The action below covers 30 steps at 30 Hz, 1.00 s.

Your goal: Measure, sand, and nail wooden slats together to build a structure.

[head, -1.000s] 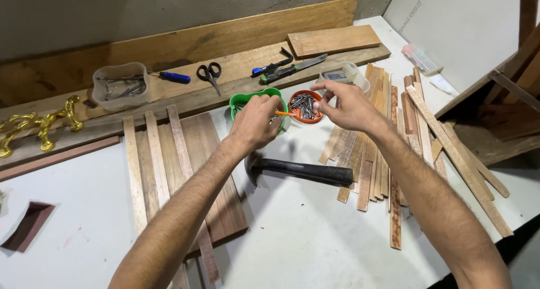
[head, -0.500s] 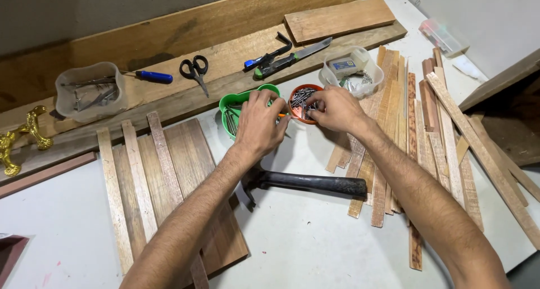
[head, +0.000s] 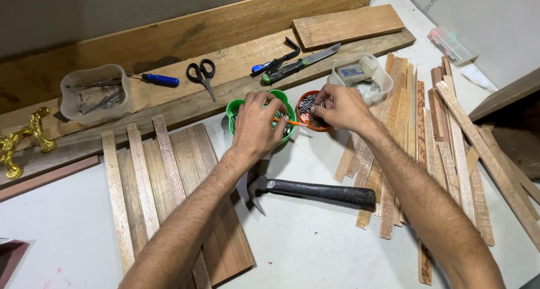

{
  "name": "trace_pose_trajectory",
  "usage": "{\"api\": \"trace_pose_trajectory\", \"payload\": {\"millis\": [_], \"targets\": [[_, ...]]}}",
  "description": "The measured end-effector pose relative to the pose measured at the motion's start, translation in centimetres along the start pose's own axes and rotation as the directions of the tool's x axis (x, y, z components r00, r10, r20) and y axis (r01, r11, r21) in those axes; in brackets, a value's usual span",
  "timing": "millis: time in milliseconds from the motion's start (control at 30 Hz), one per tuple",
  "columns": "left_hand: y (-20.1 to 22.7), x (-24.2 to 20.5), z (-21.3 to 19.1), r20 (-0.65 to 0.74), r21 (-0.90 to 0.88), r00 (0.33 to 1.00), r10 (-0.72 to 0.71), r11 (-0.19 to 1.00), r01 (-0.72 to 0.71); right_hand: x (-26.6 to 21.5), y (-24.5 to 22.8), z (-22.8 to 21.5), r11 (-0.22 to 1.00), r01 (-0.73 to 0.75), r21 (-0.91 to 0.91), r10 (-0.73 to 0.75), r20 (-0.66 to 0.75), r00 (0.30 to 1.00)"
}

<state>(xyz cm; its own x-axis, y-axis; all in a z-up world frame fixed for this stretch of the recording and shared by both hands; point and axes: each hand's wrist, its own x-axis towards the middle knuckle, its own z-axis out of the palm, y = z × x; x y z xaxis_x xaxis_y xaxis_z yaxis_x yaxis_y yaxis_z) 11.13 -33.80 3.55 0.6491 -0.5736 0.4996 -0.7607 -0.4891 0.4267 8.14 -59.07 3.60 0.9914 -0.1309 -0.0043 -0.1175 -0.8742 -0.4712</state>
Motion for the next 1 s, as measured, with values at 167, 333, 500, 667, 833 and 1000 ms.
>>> {"api": "trace_pose_trajectory", "payload": {"millis": [167,333,500,667,833,1000], "targets": [[-1.4,-0.3,-0.8,-0.033,-0.007,0.999,-0.024,1.0,0.024,0.0,-2.7,-0.1,0.998,0.029,0.054,-0.027,-0.038,0.999],[-2.6,-1.1,-1.7,-0.068,-0.02,0.997,-0.033,0.999,0.031,-0.5,-3.5,1.0,0.99,0.11,0.093,-0.104,-0.059,0.993],[-3.2,-1.7,-3.7,-0.123,0.029,0.991,-0.042,0.999,0.046,-1.3,-4.4,1.0,0.977,0.196,0.088,-0.189,-0.078,0.979],[-3.3,-2.4,-4.9,-0.122,0.058,0.99,-0.069,0.995,0.077,-2.1,-4.7,1.3,0.956,0.289,-0.048,-0.291,-0.041,0.956],[-2.8,-3.7,-6.5,-0.149,0.093,0.988,-0.036,0.994,0.05,-4.1,-6.8,0.3,0.953,0.277,-0.126,-0.278,0.011,0.961],[-3.0,-6.7,-9.9,-0.137,0.057,0.985,-0.105,0.992,0.113,-6.0,-9.6,-1.6,0.972,0.147,-0.181,-0.162,-0.07,0.984]]}}
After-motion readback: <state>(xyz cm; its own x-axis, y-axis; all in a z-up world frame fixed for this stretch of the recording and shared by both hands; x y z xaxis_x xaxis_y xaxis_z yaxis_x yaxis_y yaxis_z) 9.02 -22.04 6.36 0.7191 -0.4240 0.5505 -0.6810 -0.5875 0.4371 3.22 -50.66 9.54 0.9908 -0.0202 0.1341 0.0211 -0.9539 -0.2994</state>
